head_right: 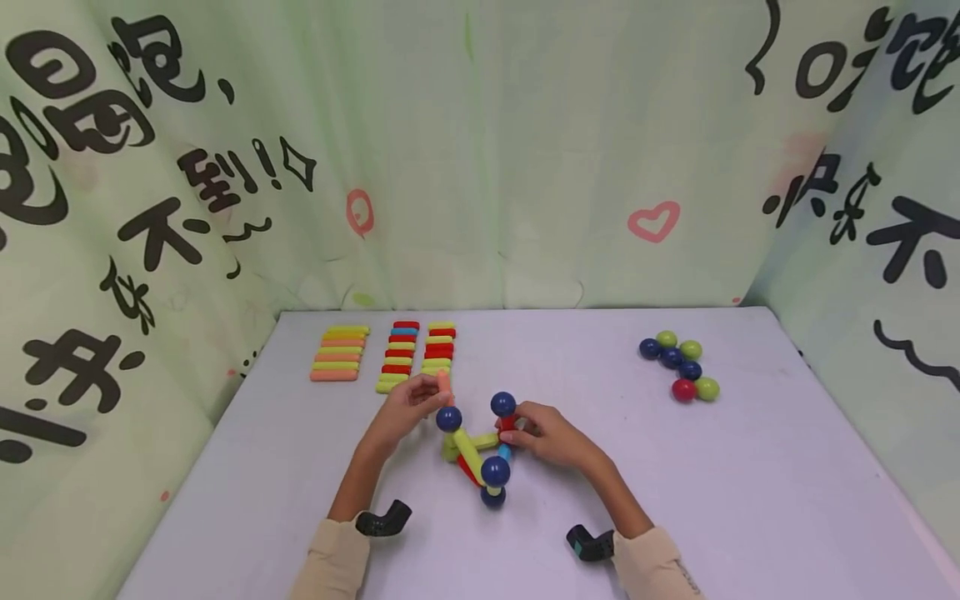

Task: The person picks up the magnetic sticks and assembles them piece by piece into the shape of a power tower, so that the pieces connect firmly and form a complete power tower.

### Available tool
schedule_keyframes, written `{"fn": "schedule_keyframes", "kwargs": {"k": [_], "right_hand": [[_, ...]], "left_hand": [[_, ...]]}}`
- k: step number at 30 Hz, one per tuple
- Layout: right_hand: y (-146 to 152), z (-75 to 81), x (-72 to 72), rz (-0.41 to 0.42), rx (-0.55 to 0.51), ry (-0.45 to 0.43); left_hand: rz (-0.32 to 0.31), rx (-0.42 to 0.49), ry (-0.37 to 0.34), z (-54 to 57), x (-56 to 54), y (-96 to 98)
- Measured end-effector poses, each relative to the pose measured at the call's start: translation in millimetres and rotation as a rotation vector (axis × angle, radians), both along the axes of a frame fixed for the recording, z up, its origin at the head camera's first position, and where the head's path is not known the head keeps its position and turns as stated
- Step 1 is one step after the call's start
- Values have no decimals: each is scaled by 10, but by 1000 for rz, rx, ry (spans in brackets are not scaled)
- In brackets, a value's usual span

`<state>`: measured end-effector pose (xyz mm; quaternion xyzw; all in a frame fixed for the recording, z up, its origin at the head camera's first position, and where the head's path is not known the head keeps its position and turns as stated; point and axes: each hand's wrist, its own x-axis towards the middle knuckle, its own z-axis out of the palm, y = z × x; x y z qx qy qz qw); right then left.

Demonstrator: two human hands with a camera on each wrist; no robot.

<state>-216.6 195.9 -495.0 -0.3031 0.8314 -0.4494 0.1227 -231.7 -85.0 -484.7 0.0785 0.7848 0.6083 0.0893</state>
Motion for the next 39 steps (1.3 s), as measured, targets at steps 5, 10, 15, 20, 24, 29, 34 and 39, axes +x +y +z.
{"fn": "schedule_keyframes", "kwargs": {"k": [5, 10, 15, 20, 24, 29, 34, 39], "right_hand": [[-22, 13, 8, -9, 15, -38], [-28, 26, 20, -26, 38, -69], [-37, 24, 7, -21, 38, -61], [-46, 28, -5, -14, 35, -60], [-42, 18, -16, -19, 41, -59], [-36, 0, -17, -35, 57, -52], [-32, 7, -1, -37, 52, -41], [-17, 5, 6, -12, 44, -38]], "left_hand": [[-81, 23, -82, -83, 30, 144], [-147, 21, -95, -127, 49, 191], [-166, 54, -88, -142, 50, 210], [-175, 116, -137, -164, 37, 213], [-205, 157, -197, -186, 34, 202], [-230, 186, -245, -175, 49, 190], [-240, 141, -232, -160, 57, 212], [-246, 87, -210, -162, 56, 226]]}}
